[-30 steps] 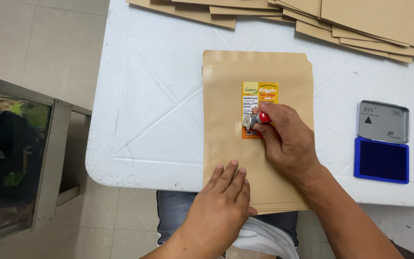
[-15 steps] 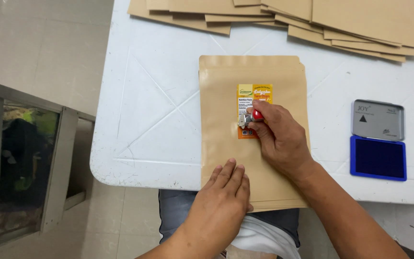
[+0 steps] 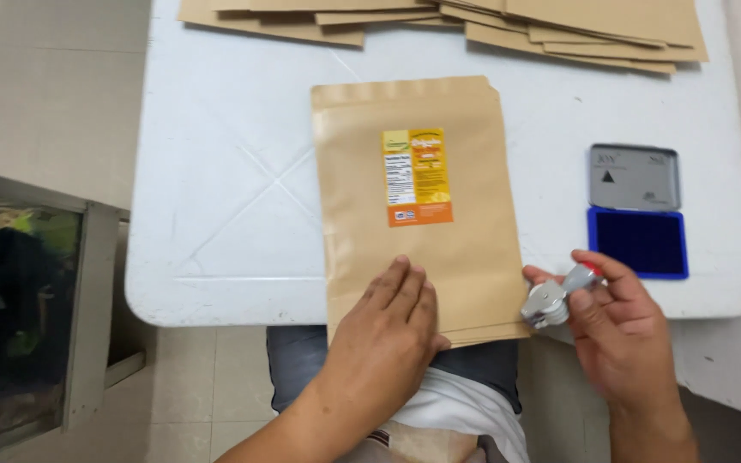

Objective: Manually stamping paper bags with a date or batch code using an ink pad and a hand stamp.

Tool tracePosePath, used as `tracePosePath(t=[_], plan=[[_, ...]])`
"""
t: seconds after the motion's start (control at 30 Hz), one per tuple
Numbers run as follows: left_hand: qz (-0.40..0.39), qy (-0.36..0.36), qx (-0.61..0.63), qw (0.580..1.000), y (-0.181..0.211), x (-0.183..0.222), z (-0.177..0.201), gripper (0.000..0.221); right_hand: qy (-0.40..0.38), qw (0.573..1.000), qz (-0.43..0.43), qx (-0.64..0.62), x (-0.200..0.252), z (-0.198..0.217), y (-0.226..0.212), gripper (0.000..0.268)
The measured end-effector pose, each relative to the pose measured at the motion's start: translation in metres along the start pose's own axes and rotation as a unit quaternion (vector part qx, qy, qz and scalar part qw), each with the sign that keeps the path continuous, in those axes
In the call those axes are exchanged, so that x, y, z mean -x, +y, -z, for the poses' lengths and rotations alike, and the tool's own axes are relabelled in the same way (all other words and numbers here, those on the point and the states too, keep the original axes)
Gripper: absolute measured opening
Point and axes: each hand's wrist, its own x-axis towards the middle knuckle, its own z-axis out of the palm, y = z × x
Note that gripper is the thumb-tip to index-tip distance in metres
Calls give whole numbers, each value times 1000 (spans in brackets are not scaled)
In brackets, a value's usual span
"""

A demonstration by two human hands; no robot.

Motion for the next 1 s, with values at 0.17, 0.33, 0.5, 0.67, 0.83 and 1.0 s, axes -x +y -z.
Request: tracePosePath(t=[0.17,0.33,0.5,0.67,0.83,1.0], plan=[[17,-19,-22,999,4,-6,-10,67,-6,999,-43,-21,16,13,1,44],[31,-32,-38,998,5,-8,-7,68,-37,997,-39,-51,12,16,1,46],[29,-32,-48,998,5,-10,-3,71,-89,984,-26,-154,6,18,-7,44],[9,-41,-14,999,-1,-11,2,65,-115,963,-29,-241,1,17,-3,53],[7,-71,43,997,-5,-13,12,59,-116,956,-29,-268,-5,15,0,56],[27,-67,36,997,1,-15,10,62,-126,954,-31,-270,-2,21,5,52]])
